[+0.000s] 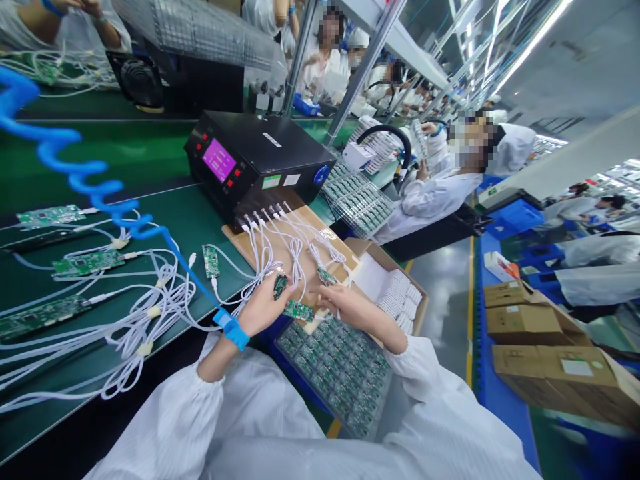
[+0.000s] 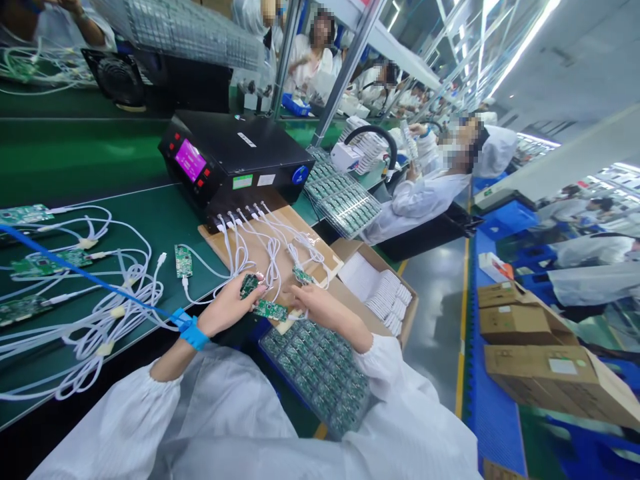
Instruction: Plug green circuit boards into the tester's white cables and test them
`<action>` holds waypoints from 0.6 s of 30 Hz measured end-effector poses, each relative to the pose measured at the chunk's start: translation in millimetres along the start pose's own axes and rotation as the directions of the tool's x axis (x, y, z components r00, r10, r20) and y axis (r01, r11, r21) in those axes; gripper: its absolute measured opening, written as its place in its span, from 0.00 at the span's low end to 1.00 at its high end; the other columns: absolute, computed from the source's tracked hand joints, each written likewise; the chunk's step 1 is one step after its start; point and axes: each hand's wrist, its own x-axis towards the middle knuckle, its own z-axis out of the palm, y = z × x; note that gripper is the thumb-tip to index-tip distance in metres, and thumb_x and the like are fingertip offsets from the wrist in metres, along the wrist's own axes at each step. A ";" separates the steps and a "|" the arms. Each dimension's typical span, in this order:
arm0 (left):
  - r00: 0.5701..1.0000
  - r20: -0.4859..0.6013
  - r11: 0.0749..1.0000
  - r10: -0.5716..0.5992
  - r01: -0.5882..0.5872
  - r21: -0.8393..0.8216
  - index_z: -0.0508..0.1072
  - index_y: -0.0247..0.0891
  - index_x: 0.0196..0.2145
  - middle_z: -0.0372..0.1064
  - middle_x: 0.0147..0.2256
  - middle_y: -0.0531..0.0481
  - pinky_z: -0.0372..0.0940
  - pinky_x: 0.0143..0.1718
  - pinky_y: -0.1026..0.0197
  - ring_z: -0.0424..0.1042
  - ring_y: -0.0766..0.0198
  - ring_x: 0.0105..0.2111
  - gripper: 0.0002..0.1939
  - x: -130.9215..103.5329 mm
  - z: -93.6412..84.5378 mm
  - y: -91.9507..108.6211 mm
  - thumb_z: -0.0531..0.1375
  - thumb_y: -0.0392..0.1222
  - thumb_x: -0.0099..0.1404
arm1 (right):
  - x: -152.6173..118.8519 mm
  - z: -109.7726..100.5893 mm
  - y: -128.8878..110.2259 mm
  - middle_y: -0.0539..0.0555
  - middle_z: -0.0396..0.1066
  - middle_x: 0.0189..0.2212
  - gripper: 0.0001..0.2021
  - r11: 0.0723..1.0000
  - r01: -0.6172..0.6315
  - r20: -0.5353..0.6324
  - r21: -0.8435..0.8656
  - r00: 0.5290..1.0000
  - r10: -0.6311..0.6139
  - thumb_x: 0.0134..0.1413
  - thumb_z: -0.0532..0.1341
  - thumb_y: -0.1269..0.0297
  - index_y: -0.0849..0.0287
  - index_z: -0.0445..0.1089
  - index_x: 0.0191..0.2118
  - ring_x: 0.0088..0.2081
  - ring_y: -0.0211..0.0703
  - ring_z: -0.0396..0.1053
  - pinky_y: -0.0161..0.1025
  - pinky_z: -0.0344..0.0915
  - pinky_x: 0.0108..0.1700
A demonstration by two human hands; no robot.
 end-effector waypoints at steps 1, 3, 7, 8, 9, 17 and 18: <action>1.000 0.009 1.000 -0.009 0.010 -0.008 0.70 0.39 0.46 0.70 0.31 0.51 0.68 0.34 0.55 0.72 0.59 0.27 0.16 -0.9 -0.7 0.1 0.60 0.52 0.68 | -3.2 1.2 1.4 0.57 0.79 0.38 0.14 1.000 0.007 -0.004 0.002 1.000 -0.007 0.72 0.53 0.70 0.59 0.68 0.58 0.42 0.47 0.76 0.46 0.71 0.48; 0.999 0.030 1.000 -0.017 0.017 -0.004 0.70 0.39 0.46 0.70 0.31 0.51 0.68 0.33 0.56 0.73 0.58 0.28 0.16 -2.8 -1.3 0.0 0.60 0.53 0.68 | -8.2 2.6 3.2 0.58 0.80 0.41 0.16 1.000 0.019 -0.025 0.004 1.000 -0.019 0.70 0.54 0.73 0.58 0.69 0.58 0.44 0.47 0.76 0.47 0.72 0.50; 0.999 0.051 1.000 -0.006 0.006 0.000 0.71 0.39 0.46 0.70 0.31 0.50 0.69 0.32 0.56 0.74 0.57 0.30 0.16 -5.6 -2.3 0.3 0.59 0.54 0.69 | -12.6 5.3 6.4 0.59 0.80 0.47 0.23 0.998 0.059 -0.072 -0.019 0.996 -0.060 0.63 0.54 0.81 0.58 0.70 0.60 0.48 0.47 0.76 0.49 0.72 0.53; 0.999 0.053 1.000 -0.002 0.002 -0.001 0.71 0.39 0.46 0.70 0.32 0.50 0.69 0.32 0.56 0.75 0.57 0.30 0.16 -6.2 -2.8 0.8 0.59 0.54 0.69 | -12.8 6.6 7.6 0.59 0.80 0.49 0.27 0.997 0.076 -0.085 -0.024 0.993 -0.078 0.61 0.54 0.83 0.58 0.69 0.62 0.49 0.47 0.76 0.49 0.72 0.53; 0.999 0.053 1.000 0.001 -0.001 -0.001 0.71 0.39 0.46 0.71 0.32 0.49 0.69 0.32 0.56 0.75 0.57 0.30 0.16 -6.7 -3.3 1.5 0.59 0.54 0.69 | -12.8 8.0 9.1 0.59 0.79 0.51 0.30 0.995 0.095 -0.097 -0.025 0.991 -0.097 0.58 0.53 0.85 0.57 0.68 0.63 0.50 0.47 0.76 0.49 0.72 0.54; 0.997 0.063 0.999 -0.034 0.033 0.013 0.70 0.39 0.46 0.71 0.33 0.49 0.70 0.31 0.56 0.74 0.57 0.29 0.17 -9.4 -7.5 8.2 0.59 0.54 0.69 | -16.1 11.3 3.5 0.60 0.75 0.53 0.34 0.985 0.130 -0.099 -0.111 0.985 -0.142 0.49 0.53 0.87 0.59 0.68 0.61 0.58 0.51 0.69 0.56 0.65 0.65; 0.997 0.065 0.999 -0.035 0.034 0.015 0.70 0.39 0.46 0.71 0.33 0.49 0.70 0.32 0.56 0.74 0.57 0.29 0.17 -9.5 -8.0 8.6 0.59 0.54 0.69 | -16.7 11.4 -0.9 0.60 0.75 0.51 0.30 0.983 0.125 -0.097 -0.136 0.986 -0.139 0.51 0.53 0.86 0.60 0.69 0.58 0.57 0.52 0.69 0.57 0.66 0.63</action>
